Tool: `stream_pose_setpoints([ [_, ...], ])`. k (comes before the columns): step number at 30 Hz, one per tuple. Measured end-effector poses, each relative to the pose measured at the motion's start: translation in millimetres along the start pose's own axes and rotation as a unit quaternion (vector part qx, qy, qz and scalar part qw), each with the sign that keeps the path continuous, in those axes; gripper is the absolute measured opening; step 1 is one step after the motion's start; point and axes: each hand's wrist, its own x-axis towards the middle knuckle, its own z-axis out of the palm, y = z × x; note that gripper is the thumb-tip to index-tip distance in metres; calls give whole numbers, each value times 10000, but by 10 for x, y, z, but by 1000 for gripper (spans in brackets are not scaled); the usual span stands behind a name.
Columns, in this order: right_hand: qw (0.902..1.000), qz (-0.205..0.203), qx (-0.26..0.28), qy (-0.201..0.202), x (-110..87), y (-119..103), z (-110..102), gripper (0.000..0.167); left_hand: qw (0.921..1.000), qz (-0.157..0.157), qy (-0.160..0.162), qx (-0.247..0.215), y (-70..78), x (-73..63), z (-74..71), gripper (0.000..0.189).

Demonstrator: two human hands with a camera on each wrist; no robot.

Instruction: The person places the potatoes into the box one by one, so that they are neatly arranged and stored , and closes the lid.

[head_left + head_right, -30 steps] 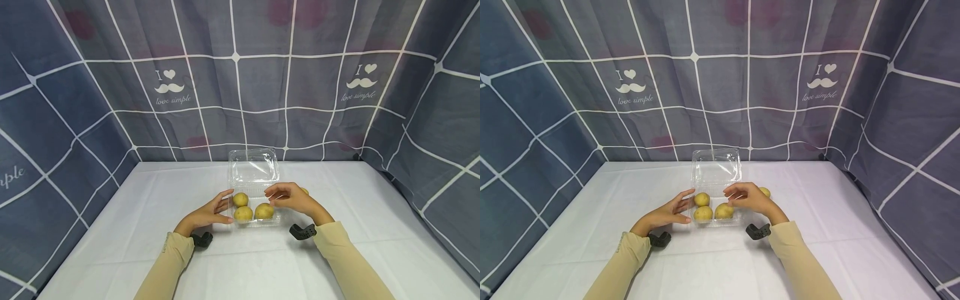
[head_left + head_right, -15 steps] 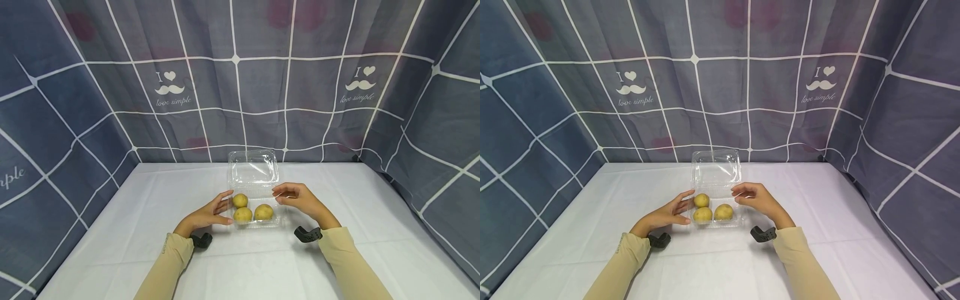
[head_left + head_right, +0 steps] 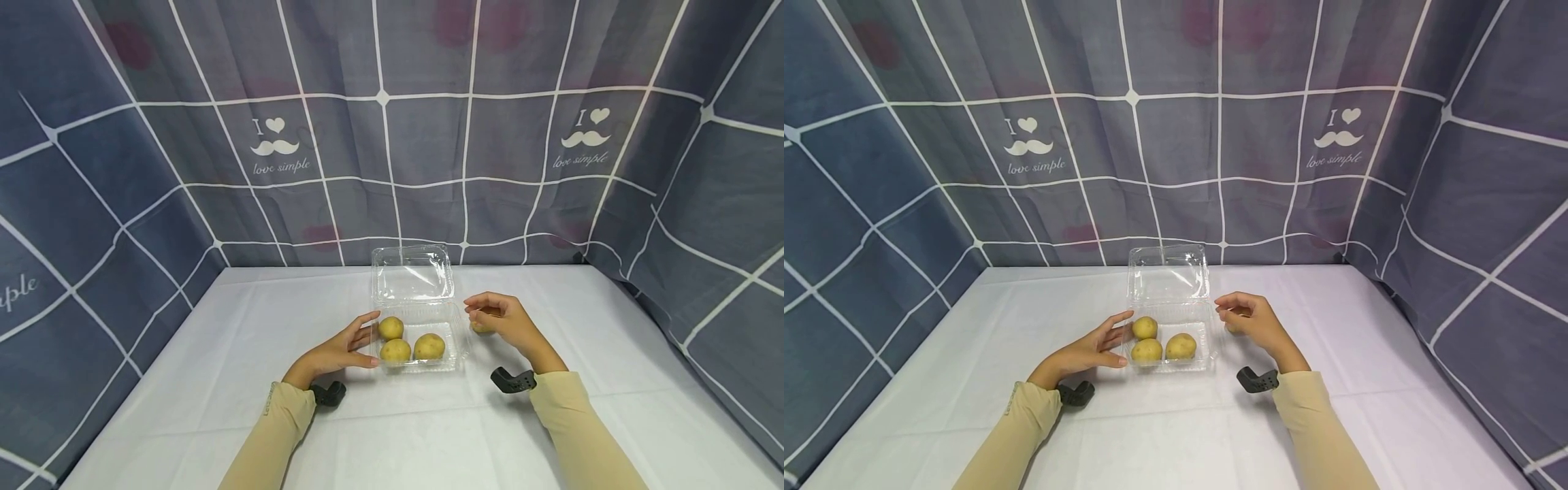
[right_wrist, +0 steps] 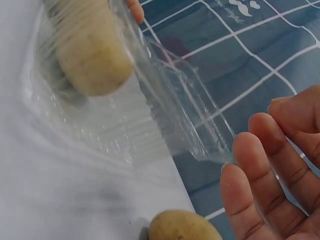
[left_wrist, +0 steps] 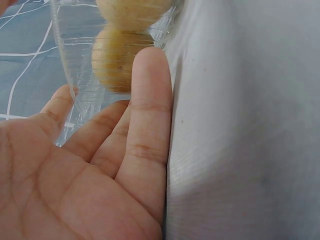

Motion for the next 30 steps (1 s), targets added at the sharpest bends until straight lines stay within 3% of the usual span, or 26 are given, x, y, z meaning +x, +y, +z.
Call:
stream_pose_setpoints([
  [14, 9966, -429, -463, 520, -41, 94, -167, 29, 10000, 42, -25, 16, -7, -4, 1, 106],
  [30, 9881, -562, -1026, 1002, -48, 258, -249, 31, 9999, 52, -53, 85, 1, -14, -2, 105],
])
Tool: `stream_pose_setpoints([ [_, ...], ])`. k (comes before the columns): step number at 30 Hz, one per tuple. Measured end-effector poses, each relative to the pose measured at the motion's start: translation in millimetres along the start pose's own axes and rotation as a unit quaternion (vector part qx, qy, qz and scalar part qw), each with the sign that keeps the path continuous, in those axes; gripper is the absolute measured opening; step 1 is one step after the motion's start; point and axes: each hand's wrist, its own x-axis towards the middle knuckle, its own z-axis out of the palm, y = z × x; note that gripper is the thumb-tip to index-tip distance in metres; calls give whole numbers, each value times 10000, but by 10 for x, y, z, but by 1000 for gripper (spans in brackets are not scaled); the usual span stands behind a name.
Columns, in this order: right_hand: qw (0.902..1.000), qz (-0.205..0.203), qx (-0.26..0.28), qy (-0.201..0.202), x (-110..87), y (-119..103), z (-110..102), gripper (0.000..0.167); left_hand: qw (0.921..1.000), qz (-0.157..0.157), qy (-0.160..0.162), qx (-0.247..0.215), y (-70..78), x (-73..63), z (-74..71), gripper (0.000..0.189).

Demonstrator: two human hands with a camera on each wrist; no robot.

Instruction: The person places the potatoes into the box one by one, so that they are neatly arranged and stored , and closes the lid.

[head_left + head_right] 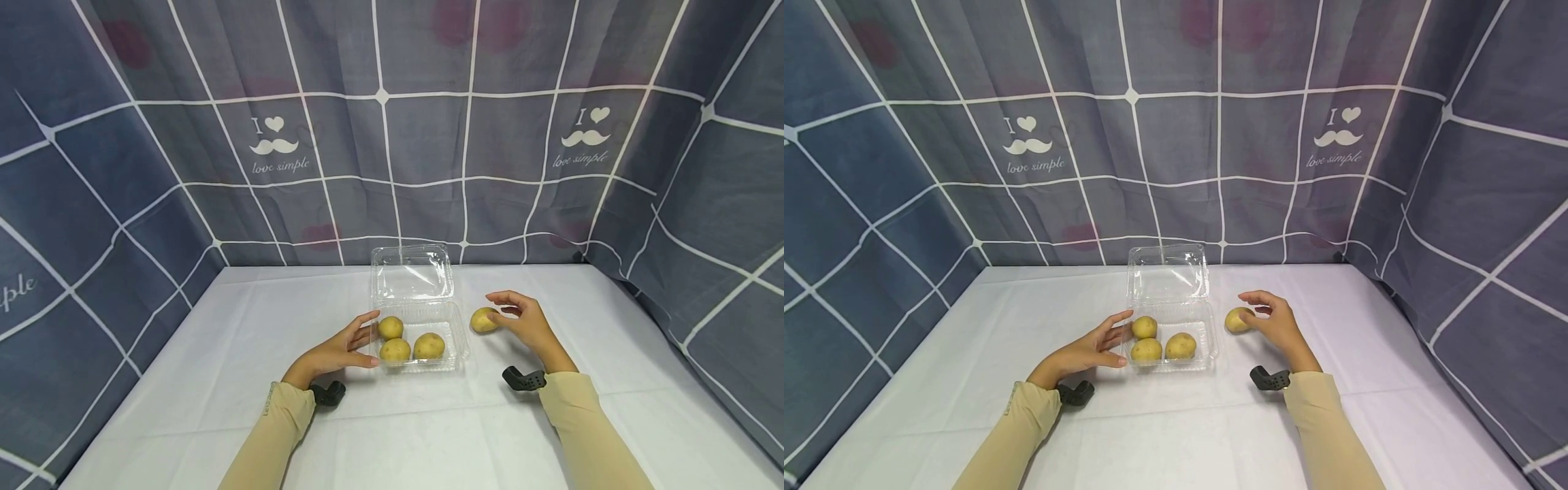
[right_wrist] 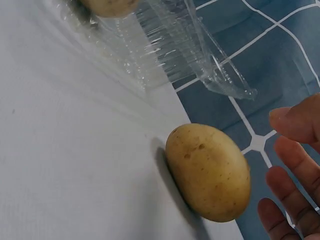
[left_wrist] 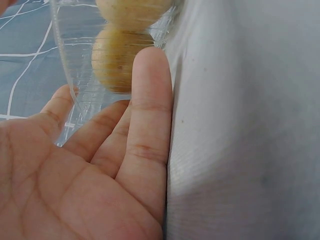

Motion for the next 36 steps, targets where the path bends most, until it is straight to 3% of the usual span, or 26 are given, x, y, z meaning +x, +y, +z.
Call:
stream_pose_setpoints([
  [9, 9990, 436, -27, -103, -25, 91, -14, 39, 10000, -17, -5, -38, 6, 1, -7, 106],
  [17, 9974, 590, 285, -315, -49, 233, 0, 44, 10000, -8, -6, -39, -6, 9, -11, 106],
  [31, 9945, 816, 201, -626, -92, 333, -3, 56, 10000, 6, 71, -49, 16, -10, 10, 105],
  [36, 9940, 934, 156, -541, -98, 323, 9, 54, 9999, 30, 41, -97, 12, -8, 6, 106],
])
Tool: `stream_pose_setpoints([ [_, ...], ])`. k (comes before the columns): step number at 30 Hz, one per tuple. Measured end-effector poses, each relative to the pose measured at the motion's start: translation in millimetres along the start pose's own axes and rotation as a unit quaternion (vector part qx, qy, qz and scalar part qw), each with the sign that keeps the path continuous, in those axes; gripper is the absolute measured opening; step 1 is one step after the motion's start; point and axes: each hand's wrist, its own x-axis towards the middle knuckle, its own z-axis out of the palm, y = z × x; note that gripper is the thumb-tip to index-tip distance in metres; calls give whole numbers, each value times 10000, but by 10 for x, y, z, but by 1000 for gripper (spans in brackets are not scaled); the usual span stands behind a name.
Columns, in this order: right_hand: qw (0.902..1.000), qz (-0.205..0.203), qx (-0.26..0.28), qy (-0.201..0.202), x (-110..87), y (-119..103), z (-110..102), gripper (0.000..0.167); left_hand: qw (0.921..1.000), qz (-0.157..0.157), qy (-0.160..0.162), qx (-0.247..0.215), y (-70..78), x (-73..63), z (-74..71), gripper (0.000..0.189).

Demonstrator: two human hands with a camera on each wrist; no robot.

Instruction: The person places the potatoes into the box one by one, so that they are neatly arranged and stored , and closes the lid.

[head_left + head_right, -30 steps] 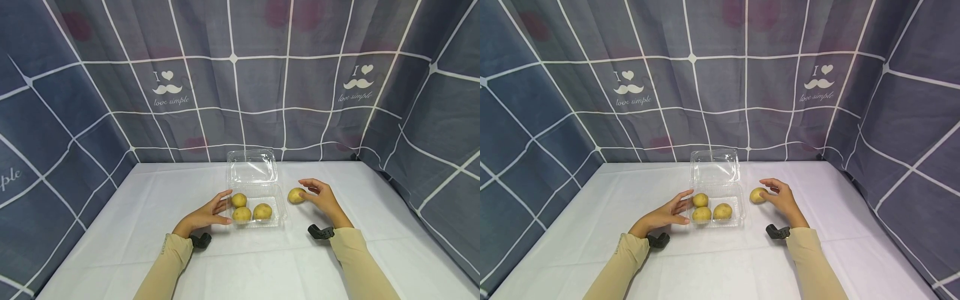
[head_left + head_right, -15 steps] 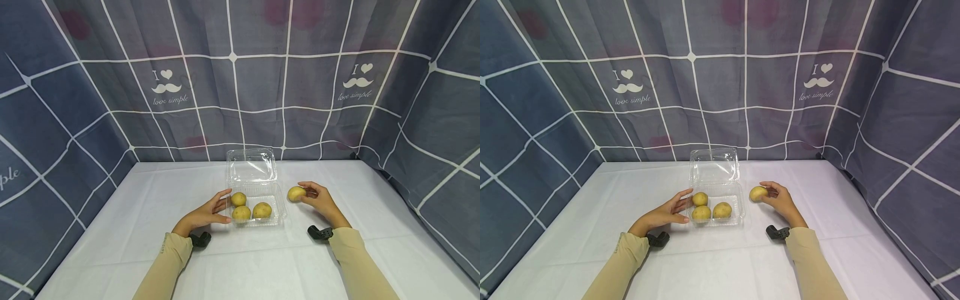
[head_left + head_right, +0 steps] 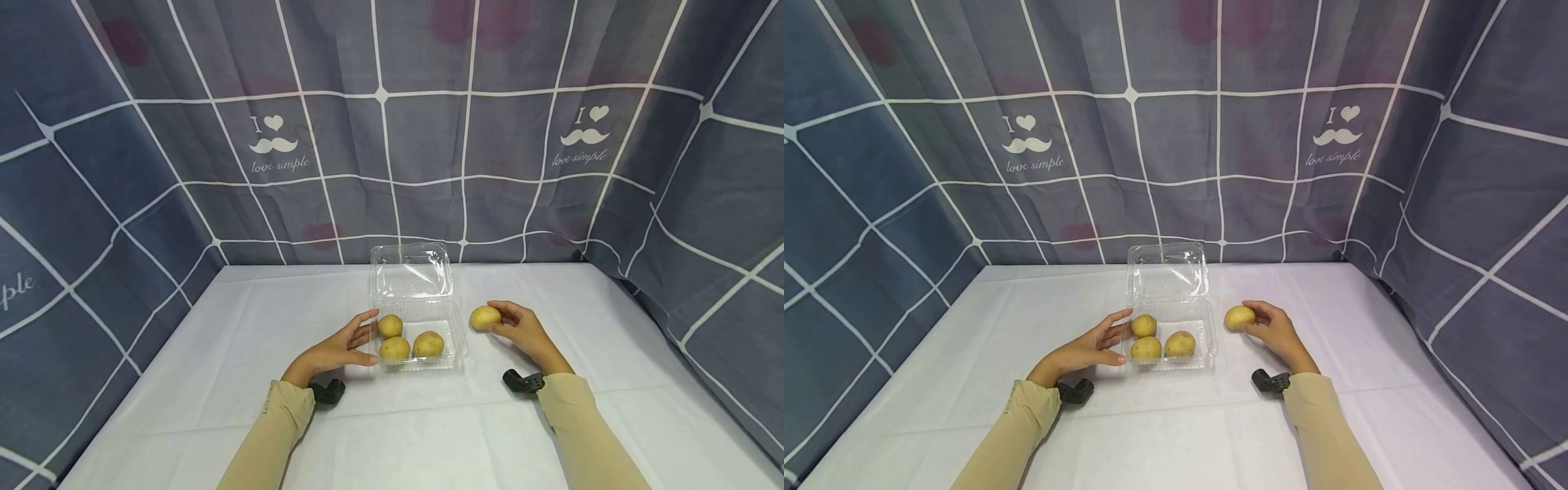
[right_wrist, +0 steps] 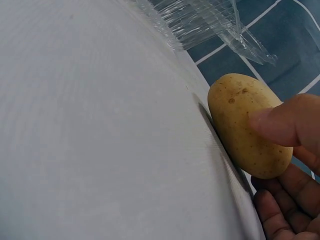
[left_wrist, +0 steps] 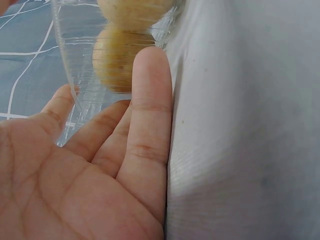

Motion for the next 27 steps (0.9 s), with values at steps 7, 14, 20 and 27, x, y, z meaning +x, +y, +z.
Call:
stream_pose_setpoints([
  [7, 9998, 119, -82, 153, -9, -25, 19, 52, 10000, 20, -34, -13, -17, 6, -5, 106],
  [14, 9993, 188, -219, 221, -14, -50, 28, 58, 10000, -1, -3, -19, -11, 11, -3, 105],
  [20, 9993, 247, -205, 189, -15, -52, 18, 54, 10000, -2, 4, -22, -18, 17, -7, 105],
  [27, 9988, 312, -251, 274, 10, -50, 8, 52, 10000, 7, 14, -46, -25, 18, -8, 104],
])
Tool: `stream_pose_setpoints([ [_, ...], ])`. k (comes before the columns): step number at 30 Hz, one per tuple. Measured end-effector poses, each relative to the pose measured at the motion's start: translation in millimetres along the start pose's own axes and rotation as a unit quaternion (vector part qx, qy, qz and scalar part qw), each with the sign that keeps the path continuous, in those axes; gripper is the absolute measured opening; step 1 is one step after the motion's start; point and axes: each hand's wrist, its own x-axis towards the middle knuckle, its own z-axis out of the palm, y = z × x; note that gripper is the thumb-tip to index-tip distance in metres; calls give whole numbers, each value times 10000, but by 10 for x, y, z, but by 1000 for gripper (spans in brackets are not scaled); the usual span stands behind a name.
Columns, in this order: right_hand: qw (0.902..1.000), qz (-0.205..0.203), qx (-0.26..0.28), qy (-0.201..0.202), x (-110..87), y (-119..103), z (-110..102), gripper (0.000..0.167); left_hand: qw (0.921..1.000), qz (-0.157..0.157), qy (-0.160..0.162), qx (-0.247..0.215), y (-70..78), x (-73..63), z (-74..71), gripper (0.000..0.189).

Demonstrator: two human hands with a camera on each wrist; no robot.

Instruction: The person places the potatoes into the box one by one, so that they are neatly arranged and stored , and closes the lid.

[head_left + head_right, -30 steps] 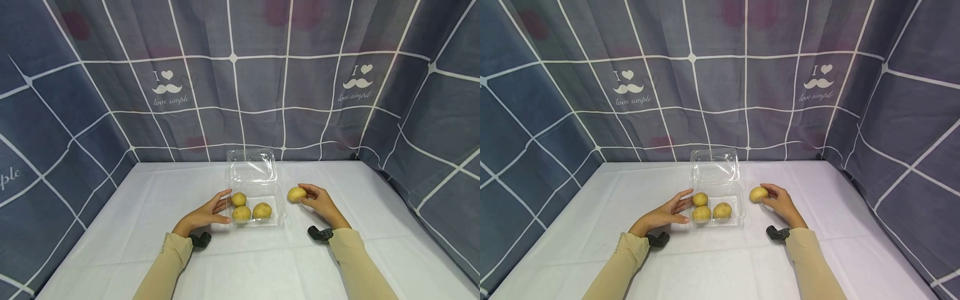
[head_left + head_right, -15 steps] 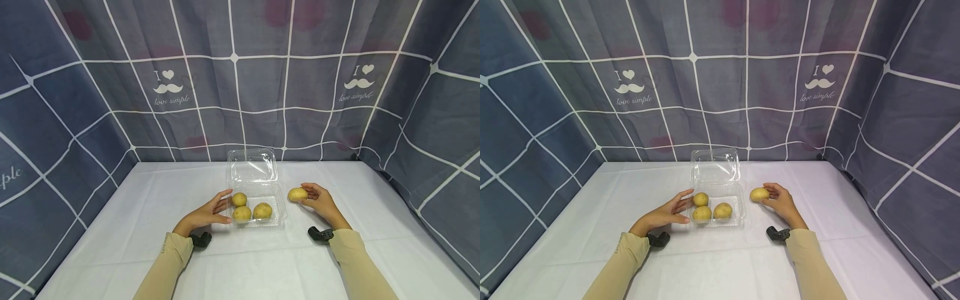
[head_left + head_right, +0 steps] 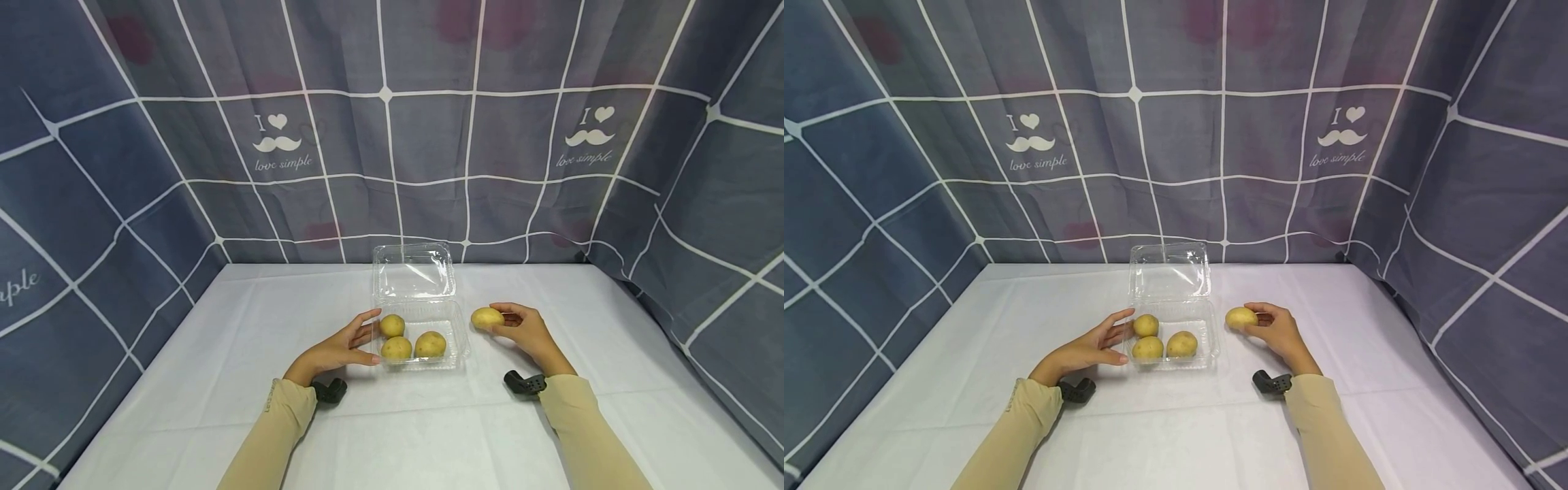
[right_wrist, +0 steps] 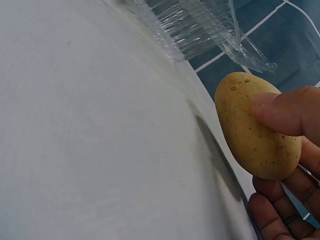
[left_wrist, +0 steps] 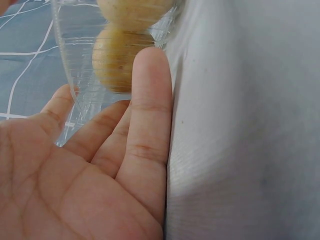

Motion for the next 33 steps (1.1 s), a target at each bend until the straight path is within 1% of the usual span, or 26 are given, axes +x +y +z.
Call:
stream_pose_setpoints([
  [10, 9995, -140, 266, 59, -24, -136, -7, 51, 10000, -4, -17, -21, 5, 4, 6, 104],
  [19, 9995, -216, 197, 71, 5, -238, -5, 51, 10000, -10, -26, -1, -1, 8, -1, 105],
  [26, 9990, -331, 313, -21, -17, -334, 1, 50, 10000, -31, -12, 56, -3, 10, -5, 105],
  [33, 9991, -381, 204, -46, -44, -439, 20, 51, 10000, -42, -7, 88, -14, 13, -12, 105],
])
